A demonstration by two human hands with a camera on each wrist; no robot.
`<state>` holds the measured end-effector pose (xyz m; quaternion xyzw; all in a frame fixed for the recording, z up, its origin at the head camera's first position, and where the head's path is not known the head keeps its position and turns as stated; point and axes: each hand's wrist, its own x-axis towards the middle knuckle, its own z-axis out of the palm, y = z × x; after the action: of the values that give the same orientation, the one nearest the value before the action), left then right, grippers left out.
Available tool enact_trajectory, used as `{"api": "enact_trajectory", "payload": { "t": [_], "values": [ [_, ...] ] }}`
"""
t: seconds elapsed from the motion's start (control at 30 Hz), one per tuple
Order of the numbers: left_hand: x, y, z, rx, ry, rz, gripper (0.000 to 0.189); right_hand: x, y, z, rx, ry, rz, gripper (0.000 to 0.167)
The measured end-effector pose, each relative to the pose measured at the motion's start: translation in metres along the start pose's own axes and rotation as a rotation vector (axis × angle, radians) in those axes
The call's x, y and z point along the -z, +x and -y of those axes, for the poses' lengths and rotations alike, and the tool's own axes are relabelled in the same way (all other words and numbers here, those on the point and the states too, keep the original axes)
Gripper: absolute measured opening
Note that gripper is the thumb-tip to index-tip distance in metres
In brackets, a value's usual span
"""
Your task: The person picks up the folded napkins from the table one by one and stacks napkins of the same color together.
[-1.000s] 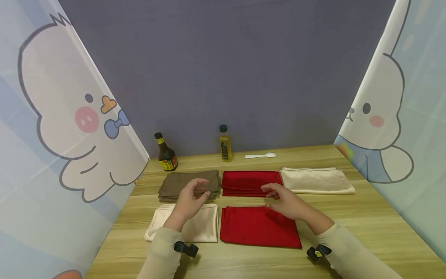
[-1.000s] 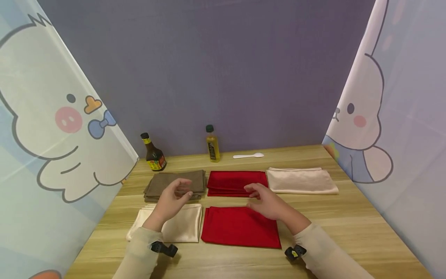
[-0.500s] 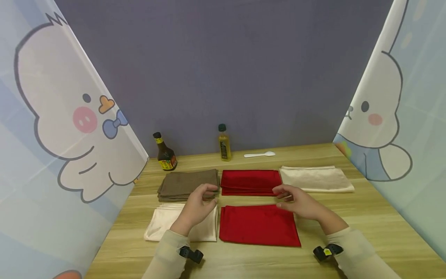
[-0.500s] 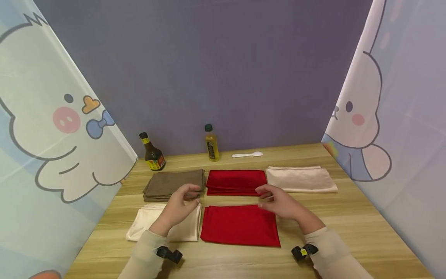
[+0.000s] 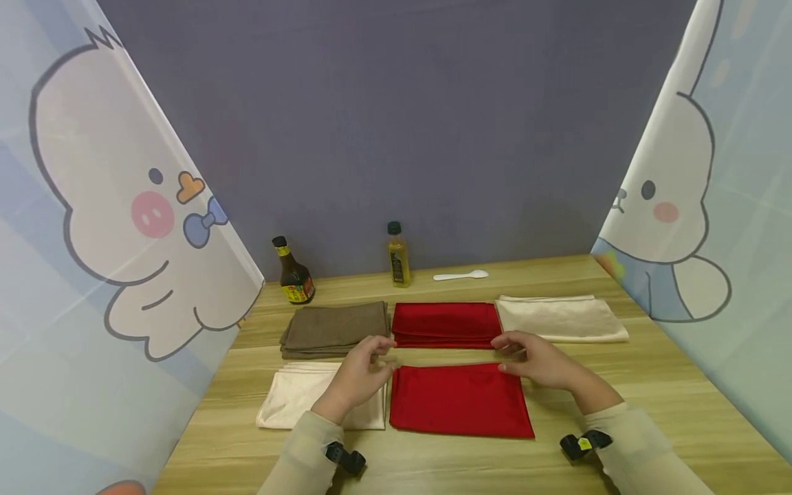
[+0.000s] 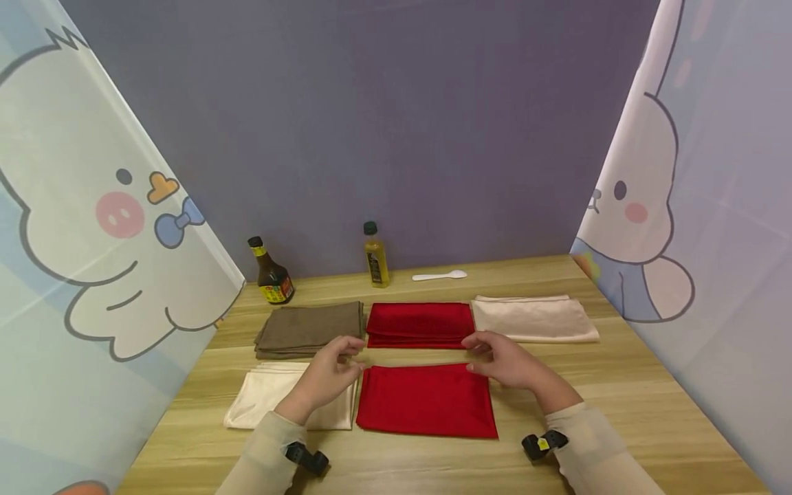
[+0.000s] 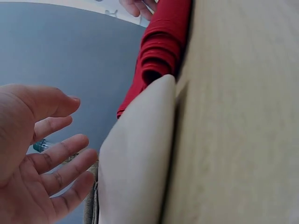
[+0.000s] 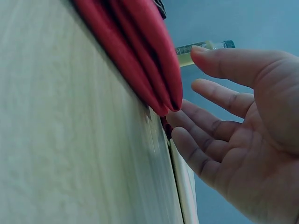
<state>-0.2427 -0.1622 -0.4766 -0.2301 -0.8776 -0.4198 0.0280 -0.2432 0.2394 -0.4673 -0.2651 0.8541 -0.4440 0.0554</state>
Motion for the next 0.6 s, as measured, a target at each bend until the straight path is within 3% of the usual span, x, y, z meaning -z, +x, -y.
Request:
{"api": "enact_trajectory", "payload": {
  "t": [0.6],
  "values": [
    [-0.003,-0.002,0.006,0.041,0.002,0.07,0.042,0.0,0.001,-0.012,-0.034,-0.038,0.052,0.043]
  ]
}}
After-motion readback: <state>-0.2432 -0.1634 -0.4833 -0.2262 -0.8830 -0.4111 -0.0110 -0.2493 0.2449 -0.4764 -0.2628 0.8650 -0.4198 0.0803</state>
